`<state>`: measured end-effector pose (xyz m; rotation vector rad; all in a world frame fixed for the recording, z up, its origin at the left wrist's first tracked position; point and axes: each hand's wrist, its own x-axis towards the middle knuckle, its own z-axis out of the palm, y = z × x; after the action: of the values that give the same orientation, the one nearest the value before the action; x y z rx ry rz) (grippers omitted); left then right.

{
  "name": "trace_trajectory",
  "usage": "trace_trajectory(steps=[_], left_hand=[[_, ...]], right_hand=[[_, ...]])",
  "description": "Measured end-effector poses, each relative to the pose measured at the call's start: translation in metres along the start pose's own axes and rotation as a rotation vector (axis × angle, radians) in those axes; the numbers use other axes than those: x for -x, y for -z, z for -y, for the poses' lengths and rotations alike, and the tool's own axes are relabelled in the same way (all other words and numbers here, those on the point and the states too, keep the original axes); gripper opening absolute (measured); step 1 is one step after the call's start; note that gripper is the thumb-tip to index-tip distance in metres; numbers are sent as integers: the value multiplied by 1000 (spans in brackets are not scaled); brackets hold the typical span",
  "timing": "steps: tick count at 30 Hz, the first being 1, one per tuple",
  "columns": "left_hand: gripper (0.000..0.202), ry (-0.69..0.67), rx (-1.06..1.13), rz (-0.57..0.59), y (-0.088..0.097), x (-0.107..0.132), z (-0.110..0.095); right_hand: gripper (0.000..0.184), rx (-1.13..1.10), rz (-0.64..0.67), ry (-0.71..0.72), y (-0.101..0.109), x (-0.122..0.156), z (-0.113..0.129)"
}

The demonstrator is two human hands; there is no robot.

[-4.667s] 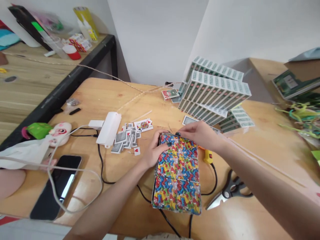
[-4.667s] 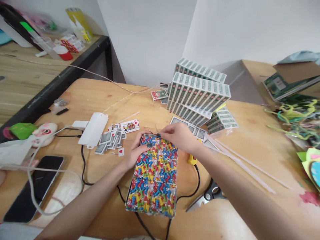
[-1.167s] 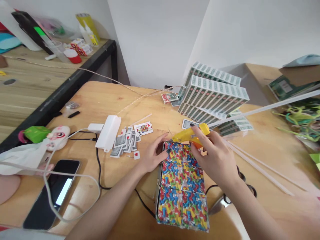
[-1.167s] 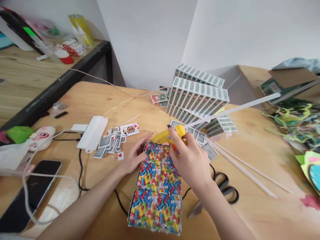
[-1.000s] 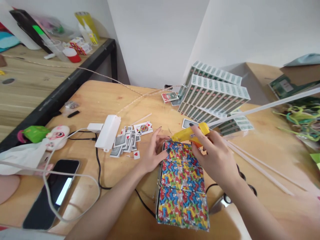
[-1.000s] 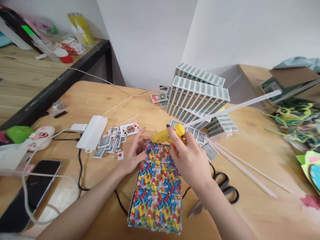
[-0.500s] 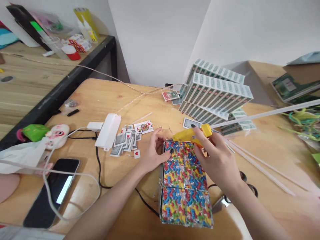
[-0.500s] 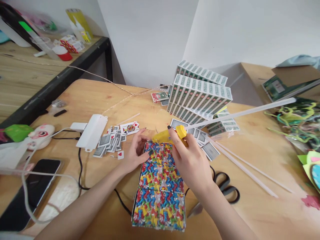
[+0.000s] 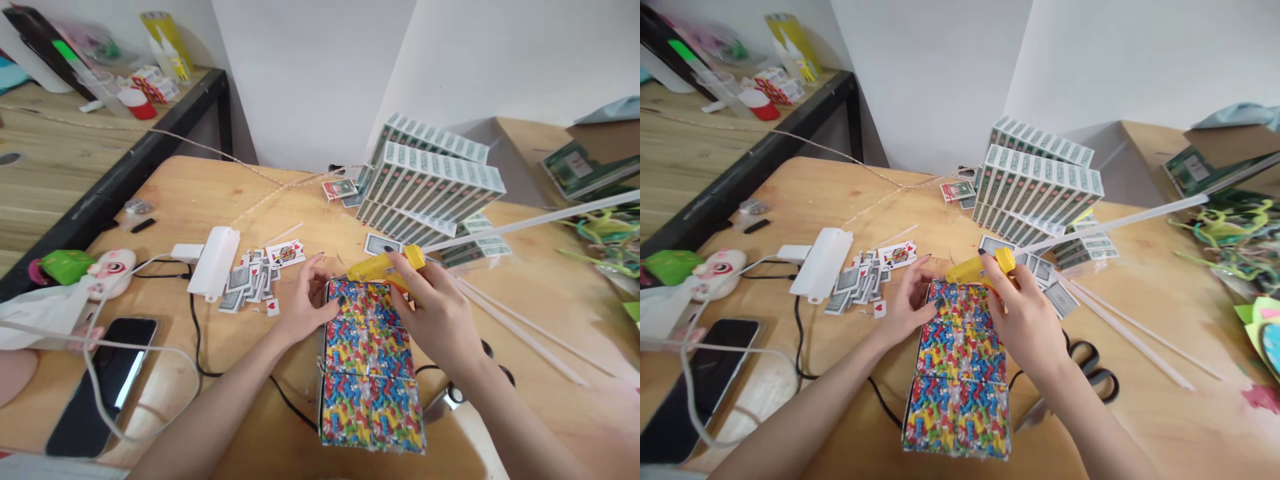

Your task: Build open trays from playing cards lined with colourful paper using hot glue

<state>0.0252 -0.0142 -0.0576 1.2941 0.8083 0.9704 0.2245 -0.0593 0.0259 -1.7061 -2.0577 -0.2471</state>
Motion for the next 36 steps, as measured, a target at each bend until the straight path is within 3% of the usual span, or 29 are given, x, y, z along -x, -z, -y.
trace_trajectory(steps=[11, 17, 28, 36], left_hand=[[66, 9, -3, -22, -1, 0, -4], [37, 57, 6, 24, 1, -1, -3], [43, 162, 80, 38, 1, -2, -6], [42, 161, 79, 36, 1, -3, -7]], right_hand=[[42, -27, 28, -51, 1, 5, -5], [44, -47, 22, -65, 1, 8, -8], [45, -58, 31, -79, 2, 13, -12], [46, -59, 28, -94, 4, 15, -13]])
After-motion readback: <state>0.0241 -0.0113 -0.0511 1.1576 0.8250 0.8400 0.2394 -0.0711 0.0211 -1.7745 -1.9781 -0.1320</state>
